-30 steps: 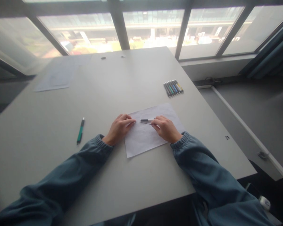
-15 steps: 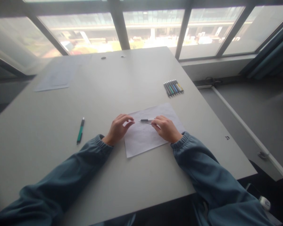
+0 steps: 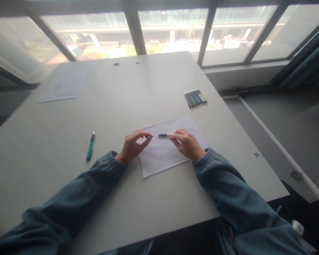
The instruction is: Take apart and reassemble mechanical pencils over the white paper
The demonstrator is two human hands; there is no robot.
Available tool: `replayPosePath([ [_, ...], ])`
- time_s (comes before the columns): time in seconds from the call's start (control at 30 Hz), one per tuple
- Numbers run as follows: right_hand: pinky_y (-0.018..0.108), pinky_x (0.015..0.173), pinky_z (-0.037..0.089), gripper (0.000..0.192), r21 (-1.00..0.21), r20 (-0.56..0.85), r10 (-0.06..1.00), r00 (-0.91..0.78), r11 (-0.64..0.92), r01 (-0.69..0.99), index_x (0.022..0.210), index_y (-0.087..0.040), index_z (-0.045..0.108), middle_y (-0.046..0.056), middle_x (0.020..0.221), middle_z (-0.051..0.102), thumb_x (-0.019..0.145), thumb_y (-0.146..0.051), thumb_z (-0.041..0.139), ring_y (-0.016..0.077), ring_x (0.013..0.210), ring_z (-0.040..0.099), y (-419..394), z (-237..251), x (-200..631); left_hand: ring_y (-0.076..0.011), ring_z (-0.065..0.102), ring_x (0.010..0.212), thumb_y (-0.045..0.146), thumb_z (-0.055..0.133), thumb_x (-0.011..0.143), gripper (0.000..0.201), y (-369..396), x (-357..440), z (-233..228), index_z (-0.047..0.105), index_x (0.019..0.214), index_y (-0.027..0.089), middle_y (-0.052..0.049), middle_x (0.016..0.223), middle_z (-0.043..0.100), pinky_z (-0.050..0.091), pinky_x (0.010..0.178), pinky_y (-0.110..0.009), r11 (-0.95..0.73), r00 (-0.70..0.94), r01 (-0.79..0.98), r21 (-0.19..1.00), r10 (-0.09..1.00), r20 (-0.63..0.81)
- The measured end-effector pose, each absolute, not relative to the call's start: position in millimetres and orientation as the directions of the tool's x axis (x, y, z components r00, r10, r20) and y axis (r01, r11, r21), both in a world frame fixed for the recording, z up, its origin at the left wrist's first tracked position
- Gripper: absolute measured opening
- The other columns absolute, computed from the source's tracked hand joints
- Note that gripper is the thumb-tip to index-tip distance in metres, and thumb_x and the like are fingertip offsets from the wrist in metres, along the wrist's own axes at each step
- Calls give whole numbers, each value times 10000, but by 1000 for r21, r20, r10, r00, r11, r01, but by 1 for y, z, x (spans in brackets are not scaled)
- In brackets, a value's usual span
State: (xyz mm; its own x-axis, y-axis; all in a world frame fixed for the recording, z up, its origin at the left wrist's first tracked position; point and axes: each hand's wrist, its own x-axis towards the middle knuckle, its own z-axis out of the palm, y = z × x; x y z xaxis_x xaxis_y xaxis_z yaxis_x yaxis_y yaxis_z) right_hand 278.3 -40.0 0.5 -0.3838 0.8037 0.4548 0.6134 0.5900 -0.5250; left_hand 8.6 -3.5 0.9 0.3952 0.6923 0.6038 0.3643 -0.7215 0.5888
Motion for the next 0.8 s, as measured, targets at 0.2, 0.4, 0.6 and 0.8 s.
replayPosePath([
  [0.2,339,787,505,128,-523,468,793,-390,604,602,950,-211,699,62,895,676,986,-188,579,207,869,615,-40,1,277,-149,687,794,185,691,907,63,-3,9,1,727,959,190,-48,878,750,561,774,-292,-727,424,329,603,684,594],
  [0.4,348,797,513,134,-520,468,784,-407,617,591,956,-221,704,63,903,686,991,-206,575,213,888,620,-41,2,276,-152,692,807,210,686,919,59,-4,10,2,724,960,193,-53,896,759,565,791,-306,-737,463,300,605,667,584],
  [0.6,358,800,522,154,-543,450,789,-418,614,573,949,-231,716,68,904,690,991,-215,569,217,892,628,-43,4,274,-150,679,774,283,699,922,101,-4,10,3,734,946,191,-56,847,744,569,746,-297,-737,483,305,603,665,569],
  [0.8,346,798,519,156,-533,455,777,-434,629,566,941,-219,712,67,898,685,991,-198,565,212,890,626,-44,4,272,-143,674,752,300,703,921,117,-5,10,2,732,920,186,-53,822,735,564,726,-282,-734,503,298,610,664,553],
])
